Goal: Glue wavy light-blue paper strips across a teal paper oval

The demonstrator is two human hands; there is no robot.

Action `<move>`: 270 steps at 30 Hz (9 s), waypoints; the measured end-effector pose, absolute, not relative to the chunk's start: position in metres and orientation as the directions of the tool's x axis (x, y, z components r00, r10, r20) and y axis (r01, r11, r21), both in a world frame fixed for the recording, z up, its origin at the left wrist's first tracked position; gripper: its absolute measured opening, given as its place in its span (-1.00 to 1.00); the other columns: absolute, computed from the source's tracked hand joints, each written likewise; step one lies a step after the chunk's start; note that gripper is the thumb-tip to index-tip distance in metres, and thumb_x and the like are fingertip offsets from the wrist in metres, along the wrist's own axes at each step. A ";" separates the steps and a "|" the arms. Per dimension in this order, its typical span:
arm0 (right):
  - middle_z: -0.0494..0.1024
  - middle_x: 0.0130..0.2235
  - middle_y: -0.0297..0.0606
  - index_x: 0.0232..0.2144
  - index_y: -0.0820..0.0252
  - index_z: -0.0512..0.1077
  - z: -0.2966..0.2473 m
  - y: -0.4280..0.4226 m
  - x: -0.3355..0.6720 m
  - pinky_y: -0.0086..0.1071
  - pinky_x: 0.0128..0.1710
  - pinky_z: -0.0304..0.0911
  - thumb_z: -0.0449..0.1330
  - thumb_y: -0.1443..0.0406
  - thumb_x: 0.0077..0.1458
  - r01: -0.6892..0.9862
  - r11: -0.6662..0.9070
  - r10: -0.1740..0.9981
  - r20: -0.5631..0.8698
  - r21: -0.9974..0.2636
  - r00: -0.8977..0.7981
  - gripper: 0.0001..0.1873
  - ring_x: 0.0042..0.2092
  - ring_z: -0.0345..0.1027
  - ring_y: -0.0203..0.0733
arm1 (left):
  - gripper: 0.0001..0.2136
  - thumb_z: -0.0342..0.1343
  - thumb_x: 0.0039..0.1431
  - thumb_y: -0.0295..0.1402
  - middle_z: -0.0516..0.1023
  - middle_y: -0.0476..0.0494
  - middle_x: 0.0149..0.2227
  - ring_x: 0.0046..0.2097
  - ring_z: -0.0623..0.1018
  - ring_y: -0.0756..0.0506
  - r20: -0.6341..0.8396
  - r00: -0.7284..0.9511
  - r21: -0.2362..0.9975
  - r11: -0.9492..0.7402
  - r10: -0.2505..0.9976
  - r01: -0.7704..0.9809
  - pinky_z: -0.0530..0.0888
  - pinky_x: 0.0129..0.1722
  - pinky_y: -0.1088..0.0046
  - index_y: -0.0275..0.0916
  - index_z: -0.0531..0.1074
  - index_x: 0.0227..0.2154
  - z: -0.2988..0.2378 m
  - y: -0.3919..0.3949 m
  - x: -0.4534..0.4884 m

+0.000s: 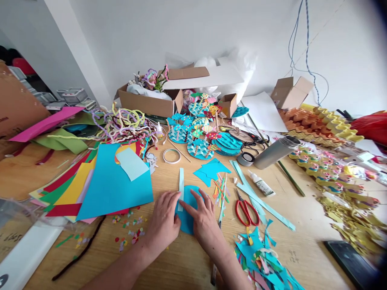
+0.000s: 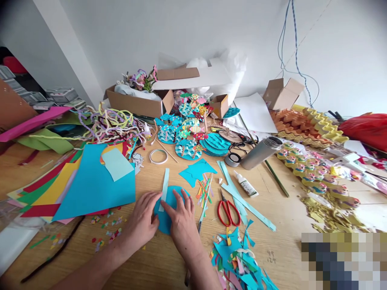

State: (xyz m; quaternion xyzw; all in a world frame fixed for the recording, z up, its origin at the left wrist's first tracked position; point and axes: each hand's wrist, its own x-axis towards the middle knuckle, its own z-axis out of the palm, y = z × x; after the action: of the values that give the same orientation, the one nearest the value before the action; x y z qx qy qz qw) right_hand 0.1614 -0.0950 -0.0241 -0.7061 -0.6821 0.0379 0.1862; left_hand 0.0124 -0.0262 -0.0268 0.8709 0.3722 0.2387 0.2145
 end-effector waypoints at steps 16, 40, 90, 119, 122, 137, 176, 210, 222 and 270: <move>0.22 0.20 -0.23 0.09 -0.37 0.31 -0.025 -0.100 0.171 0.17 0.14 -0.02 0.05 0.48 0.14 0.961 -0.051 0.983 0.154 -0.273 0.096 -0.38 0.27 -0.13 0.18 | -0.37 -0.08 -0.09 -0.69 0.34 -0.20 0.16 0.26 0.17 -0.21 0.250 0.682 0.496 -0.695 0.688 0.520 0.25 0.22 0.05 -0.24 0.23 0.13 -0.028 -0.026 0.011; 0.53 -0.09 -0.10 -0.06 0.18 0.51 0.000 -0.178 0.343 -0.22 -0.08 0.21 0.03 0.33 0.20 0.732 -0.681 0.727 0.101 -0.028 0.679 -0.67 -0.08 0.35 -0.03 | -0.57 -0.08 -0.02 -0.63 0.48 -0.05 0.04 0.20 0.28 -0.24 0.434 0.761 0.352 -0.868 0.482 0.349 0.23 0.20 -0.05 -0.13 0.46 -0.13 -0.049 -0.015 0.006; 0.34 -0.60 -0.48 -0.40 0.18 0.31 -0.007 -0.088 0.186 -0.52 -0.77 0.11 0.15 0.17 -0.04 0.129 -0.510 0.797 -0.411 -0.850 0.442 -0.79 -0.60 0.28 -0.30 | -0.54 -0.08 -0.06 -0.68 0.44 -0.07 0.08 0.24 0.20 -0.25 0.256 0.784 0.425 -0.794 0.565 0.434 0.14 0.24 -0.08 -0.17 0.45 -0.13 -0.027 -0.024 0.009; 0.33 0.15 -0.15 0.03 -0.08 0.43 -0.014 -0.097 0.188 0.10 0.13 0.03 0.23 0.23 0.09 0.917 -0.269 0.946 0.098 -0.294 0.309 -0.59 0.23 0.00 0.20 | -0.55 -0.10 -0.03 -0.67 0.44 -0.06 0.08 0.23 0.22 -0.22 0.280 0.774 0.432 -0.795 0.568 0.426 0.16 0.25 -0.04 -0.19 0.46 -0.13 -0.029 -0.025 0.011; 0.33 0.15 -0.16 0.03 -0.06 0.43 -0.016 -0.096 0.189 0.09 0.13 0.03 0.21 0.23 0.11 0.924 -0.251 0.949 0.114 -0.288 0.293 -0.60 0.23 0.00 0.18 | -0.55 -0.10 -0.01 -0.66 0.44 -0.06 0.09 0.24 0.21 -0.22 0.265 0.775 0.434 -0.789 0.574 0.436 0.16 0.25 -0.04 -0.18 0.46 -0.11 -0.027 -0.025 0.011; 0.30 0.14 -0.11 0.03 -0.08 0.42 -0.020 -0.097 0.192 0.09 0.11 0.08 0.14 0.25 0.16 0.939 -0.207 0.946 0.190 -0.274 0.264 -0.63 0.22 -0.01 0.16 | -0.54 -0.12 0.01 -0.66 0.41 -0.04 0.12 0.26 0.18 -0.22 0.238 0.790 0.447 -0.786 0.565 0.427 0.13 0.27 -0.06 -0.18 0.45 -0.08 -0.025 -0.026 0.011; 0.32 0.13 -0.12 0.03 -0.01 0.43 -0.022 -0.095 0.190 0.06 0.13 0.04 0.13 0.24 0.17 0.920 -0.242 0.942 0.154 -0.307 0.299 -0.64 0.22 -0.01 0.15 | -0.54 -0.10 0.02 -0.64 0.37 -0.08 0.17 0.29 0.12 -0.23 0.202 0.831 0.390 -0.821 0.518 0.416 0.09 0.27 -0.10 -0.21 0.41 -0.02 -0.024 -0.026 0.011; 0.53 -0.10 -0.15 -0.01 0.16 0.45 0.018 -0.163 0.320 -0.28 -0.02 0.20 0.03 0.30 0.22 0.718 -0.680 0.721 0.038 -0.148 0.692 -0.66 -0.04 0.34 -0.08 | -0.52 -0.11 0.08 -0.60 0.37 -0.08 0.15 0.25 0.21 -0.21 0.471 0.772 0.344 -0.894 0.428 0.286 0.21 0.22 0.07 -0.14 0.31 0.06 -0.051 -0.017 0.007; 0.52 -0.26 -0.08 -0.35 0.28 0.50 -0.013 -0.206 0.379 -0.36 -0.15 0.13 0.12 0.41 0.05 0.610 -0.792 0.610 -0.063 -0.025 0.790 -0.85 -0.19 0.38 -0.09 | -0.52 -0.10 0.10 -0.57 0.39 -0.11 0.13 0.21 0.28 -0.20 0.513 0.736 0.340 -0.892 0.442 0.299 0.29 0.18 0.15 -0.13 0.29 0.09 -0.061 -0.013 0.008; 0.39 -0.59 -0.38 -0.47 0.21 0.40 -0.009 -0.107 0.211 -0.46 -0.67 0.24 0.24 0.11 -0.06 0.036 -0.327 0.755 -0.239 -0.944 0.611 -0.73 -0.53 0.33 -0.25 | -0.51 -0.13 0.06 -0.65 0.38 -0.09 0.14 0.24 0.24 -0.19 0.381 0.734 0.421 -0.813 0.562 0.403 0.31 0.19 0.11 -0.16 0.39 0.02 -0.039 -0.025 0.010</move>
State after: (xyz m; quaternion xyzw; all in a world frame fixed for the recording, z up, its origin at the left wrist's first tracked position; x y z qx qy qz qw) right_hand 0.2111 -0.1071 -0.0092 -0.7357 -0.2687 0.3499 0.5140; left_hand 0.0099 -0.0246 -0.0392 0.9179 0.2628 0.2524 0.1571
